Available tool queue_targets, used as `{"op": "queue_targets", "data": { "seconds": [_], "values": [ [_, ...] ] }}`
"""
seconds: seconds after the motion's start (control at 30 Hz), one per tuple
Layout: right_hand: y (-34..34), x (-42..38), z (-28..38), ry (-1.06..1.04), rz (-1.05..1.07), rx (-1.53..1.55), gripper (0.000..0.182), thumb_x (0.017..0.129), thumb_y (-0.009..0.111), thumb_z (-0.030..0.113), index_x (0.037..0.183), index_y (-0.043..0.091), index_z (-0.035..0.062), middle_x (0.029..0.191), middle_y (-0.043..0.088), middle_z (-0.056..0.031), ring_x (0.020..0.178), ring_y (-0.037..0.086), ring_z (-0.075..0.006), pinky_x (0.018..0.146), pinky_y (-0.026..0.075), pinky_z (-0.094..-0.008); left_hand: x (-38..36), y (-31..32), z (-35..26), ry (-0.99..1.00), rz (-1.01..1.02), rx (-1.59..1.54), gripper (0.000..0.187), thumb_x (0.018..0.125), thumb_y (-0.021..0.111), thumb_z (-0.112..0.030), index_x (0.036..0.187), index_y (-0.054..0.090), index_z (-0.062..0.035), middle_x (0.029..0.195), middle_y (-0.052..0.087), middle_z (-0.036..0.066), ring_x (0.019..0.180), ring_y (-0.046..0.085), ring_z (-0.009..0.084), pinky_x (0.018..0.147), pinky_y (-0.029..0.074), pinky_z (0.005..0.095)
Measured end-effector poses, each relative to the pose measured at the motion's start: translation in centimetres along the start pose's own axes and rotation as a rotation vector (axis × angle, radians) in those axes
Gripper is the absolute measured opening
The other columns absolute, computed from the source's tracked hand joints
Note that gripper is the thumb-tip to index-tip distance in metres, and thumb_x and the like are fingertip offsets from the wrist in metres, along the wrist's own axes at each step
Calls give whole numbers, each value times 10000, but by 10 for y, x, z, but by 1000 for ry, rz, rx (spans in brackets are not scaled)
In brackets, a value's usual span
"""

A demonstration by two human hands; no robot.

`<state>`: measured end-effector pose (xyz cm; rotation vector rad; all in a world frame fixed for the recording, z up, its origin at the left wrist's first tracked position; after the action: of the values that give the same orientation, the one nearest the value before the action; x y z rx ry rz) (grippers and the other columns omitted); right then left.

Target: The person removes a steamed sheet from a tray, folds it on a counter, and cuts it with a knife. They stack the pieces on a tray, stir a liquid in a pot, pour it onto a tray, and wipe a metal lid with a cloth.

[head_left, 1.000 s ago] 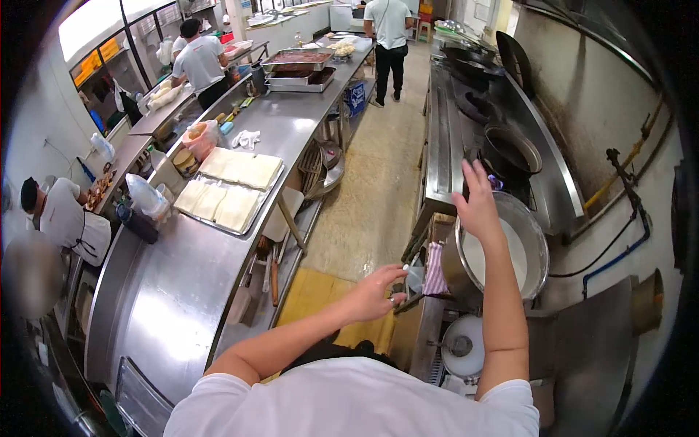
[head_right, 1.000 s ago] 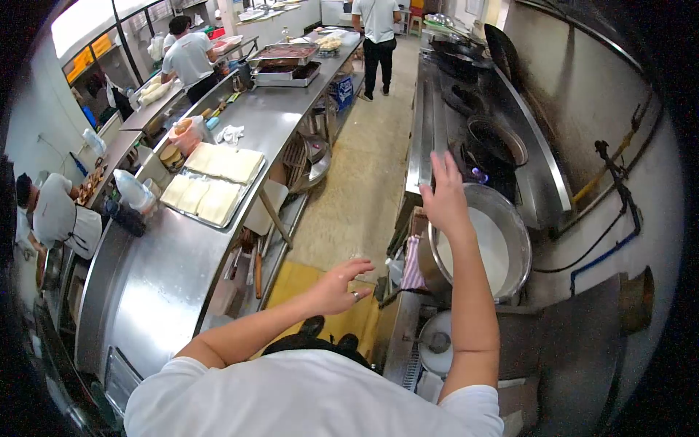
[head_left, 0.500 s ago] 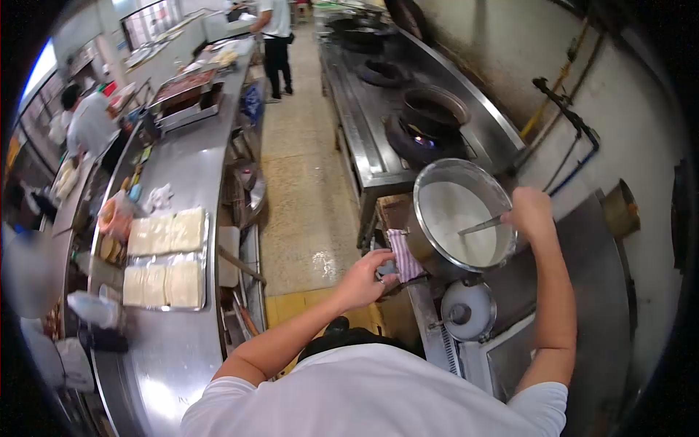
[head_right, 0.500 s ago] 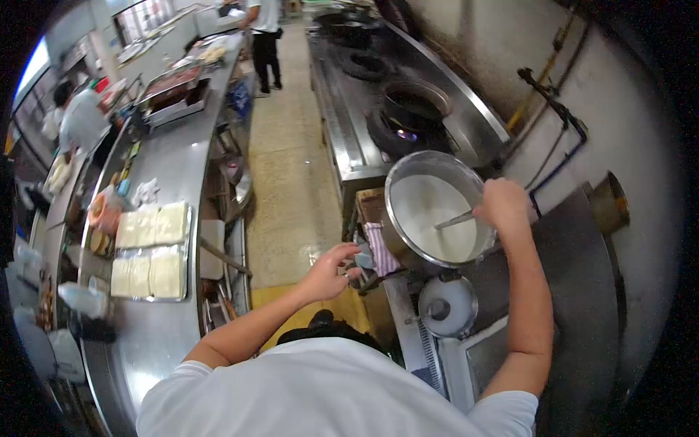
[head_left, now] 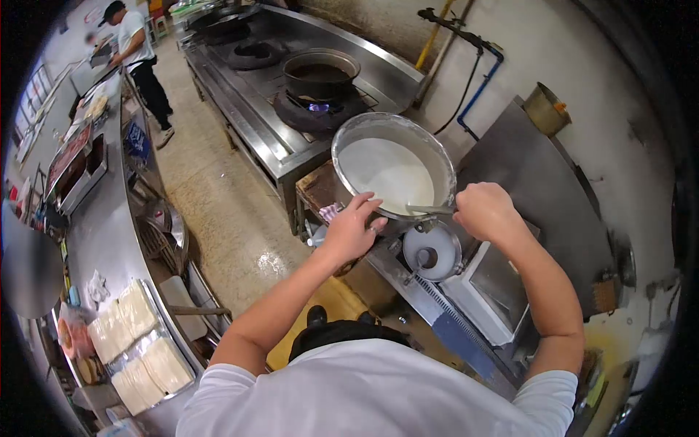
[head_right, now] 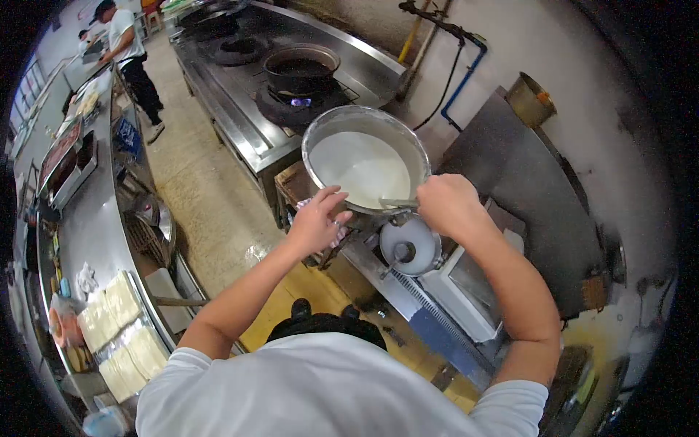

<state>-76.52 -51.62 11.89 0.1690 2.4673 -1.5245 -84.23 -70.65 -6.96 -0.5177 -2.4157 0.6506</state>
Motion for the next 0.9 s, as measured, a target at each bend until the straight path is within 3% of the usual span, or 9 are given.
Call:
{"op": "queue_targets", "data": {
  "seconds": [0.03, 0.2, 0.27, 0.43, 0.53, 0.67, 0.7, 0.8, 0.9],
  "values": [
    [1, -1, 4, 2, -1, 23, 131, 806, 692, 167, 775, 766, 64, 821, 744, -171, 808, 749, -328, 737, 602, -439, 6, 3, 0, -6, -2, 12, 386, 945, 719, -319, 1249, 680, -84, 1351, 615, 134, 852, 720, 286, 818, 573, 410],
    [42, 11, 40, -59, -14, 107, 128, 836, 657, 115, 844, 760, 38, 840, 742, -172, 782, 749, -333, 703, 616, -427, 18, 20, 16, -8, 19, 57, 283, 960, 700, -334, 1130, 738, -111, 1197, 667, 86, 820, 719, 298, 774, 569, 419],
    [66, 13, 62, 57, -232, 120, 152, 849, 641, 92, 931, 727, -2, 858, 731, -144, 763, 752, -315, 664, 619, -395, 16, 21, 18, -21, -12, 36, 262, 957, 707, -319, 1123, 737, -118, 1169, 666, 87, 814, 718, 292, 760, 563, 415],
    [131, 31, 38, 224, -335, 19, 328, 864, 647, 122, 1152, 629, -35, 971, 694, -166, 785, 756, -304, 611, 623, -414, 13, 27, 17, -9, -84, 9, 209, 937, 725, -257, 1085, 734, -110, 1118, 661, 82, 803, 711, 282, 728, 553, 405],
    [146, 33, 3, 198, -247, -31, 318, 877, 628, 108, 1176, 613, -1, 903, 663, -125, 785, 750, -301, 587, 616, -398, 13, 31, 17, -18, -125, -6, 205, 922, 734, -256, 1062, 735, -106, 1081, 663, 81, 849, 702, 297, 733, 551, 410],
    [115, 38, -35, 1, 106, 143, 227, 887, 594, 83, 1057, 680, -41, 991, 730, -223, 891, 742, -400, 754, 613, -488, 13, 31, 13, -82, -134, -14, 200, 906, 744, -282, 1022, 747, -119, 1065, 667, 64, 908, 694, 330, 761, 548, 442],
    [95, 39, -41, 9, 238, 156, 214, 883, 582, 92, 965, 723, -46, 1007, 732, -256, 945, 728, -414, 818, 593, -503, 13, 32, 13, -89, -134, -11, 199, 908, 742, -281, 1023, 747, -119, 1069, 667, 63, 911, 694, 329, 765, 548, 443],
    [80, 63, -66, -14, 478, 86, 193, 809, 643, 59, 925, 747, -56, 919, 746, -247, 803, 753, -350, 673, 590, -445, 13, 30, 9, -90, -123, 18, 182, 927, 725, -242, 1047, 741, -105, 1096, 665, 71, 882, 701, 305, 760, 553, 418],
    [41, 62, -66, -90, 656, 224, 230, 843, 617, 111, 754, 716, -77, 673, 698, -208, 585, 695, -304, 535, 539, -447, 12, 30, 6, -110, -108, 28, 171, 938, 713, -219, 1058, 740, -100, 1115, 664, 72, 877, 704, 296, 769, 554, 404]
  ]
}}
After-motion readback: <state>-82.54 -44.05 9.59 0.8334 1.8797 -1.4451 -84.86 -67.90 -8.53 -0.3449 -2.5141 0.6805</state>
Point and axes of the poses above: each hand's wrist, its own x-axis towards the middle knuckle, its own y-axis out of the palm, z = x × y, the point moved 4 cm from there along x, towards the middle knuckle
